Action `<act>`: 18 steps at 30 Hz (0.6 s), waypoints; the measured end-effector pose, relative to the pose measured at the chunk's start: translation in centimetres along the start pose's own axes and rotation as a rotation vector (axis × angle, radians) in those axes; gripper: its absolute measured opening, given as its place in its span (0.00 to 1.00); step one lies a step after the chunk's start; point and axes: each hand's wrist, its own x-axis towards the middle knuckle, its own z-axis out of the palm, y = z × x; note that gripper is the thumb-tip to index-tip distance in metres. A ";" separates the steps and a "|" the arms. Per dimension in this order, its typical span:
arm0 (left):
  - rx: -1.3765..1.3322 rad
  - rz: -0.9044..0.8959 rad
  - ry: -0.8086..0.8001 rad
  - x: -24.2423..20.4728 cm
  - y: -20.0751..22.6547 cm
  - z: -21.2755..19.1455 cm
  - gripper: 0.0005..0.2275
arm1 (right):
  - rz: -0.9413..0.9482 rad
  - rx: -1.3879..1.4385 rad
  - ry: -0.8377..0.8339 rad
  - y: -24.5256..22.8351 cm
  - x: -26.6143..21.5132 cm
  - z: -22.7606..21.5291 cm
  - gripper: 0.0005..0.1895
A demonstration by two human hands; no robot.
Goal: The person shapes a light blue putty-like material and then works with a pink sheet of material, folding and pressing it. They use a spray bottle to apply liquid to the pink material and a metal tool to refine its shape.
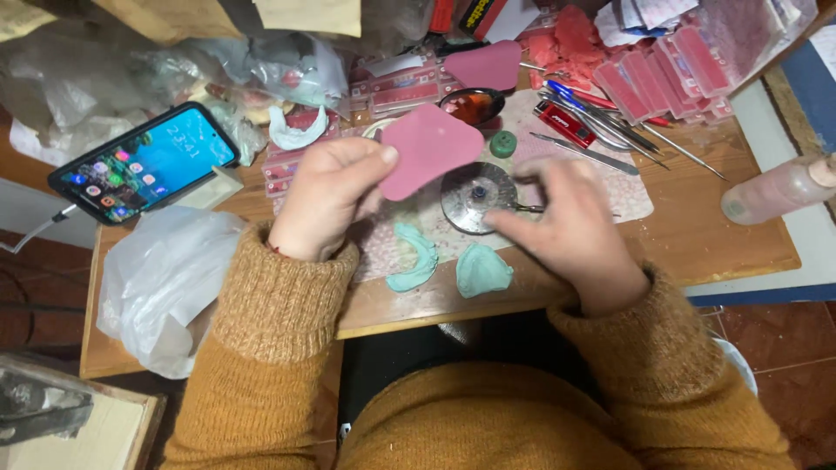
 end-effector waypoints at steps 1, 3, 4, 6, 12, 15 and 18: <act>-0.093 0.014 0.087 -0.3 0.4 0.1 0.10 | 0.029 -0.113 -0.101 0.0 0.1 0.1 0.36; -0.105 0.059 0.085 -0.2 0.2 0.1 0.11 | -0.034 -0.134 -0.069 -0.9 0.1 0.2 0.39; -0.119 0.104 0.094 -0.2 0.0 0.0 0.12 | -0.105 -0.152 -0.046 -1.3 0.1 0.3 0.42; -0.114 0.089 0.093 -0.3 0.1 0.2 0.11 | -0.100 -0.160 -0.048 -1.5 0.1 0.6 0.41; -0.130 0.079 0.082 -0.4 0.1 0.2 0.10 | -0.062 -0.085 -0.166 -0.2 1.0 0.6 0.42; -0.115 0.087 0.070 -0.4 0.1 0.2 0.10 | -0.040 0.028 -0.246 0.3 2.2 0.3 0.43; -0.097 0.074 0.064 -0.4 0.1 0.3 0.11 | -0.021 0.139 -0.317 0.9 3.1 -0.1 0.44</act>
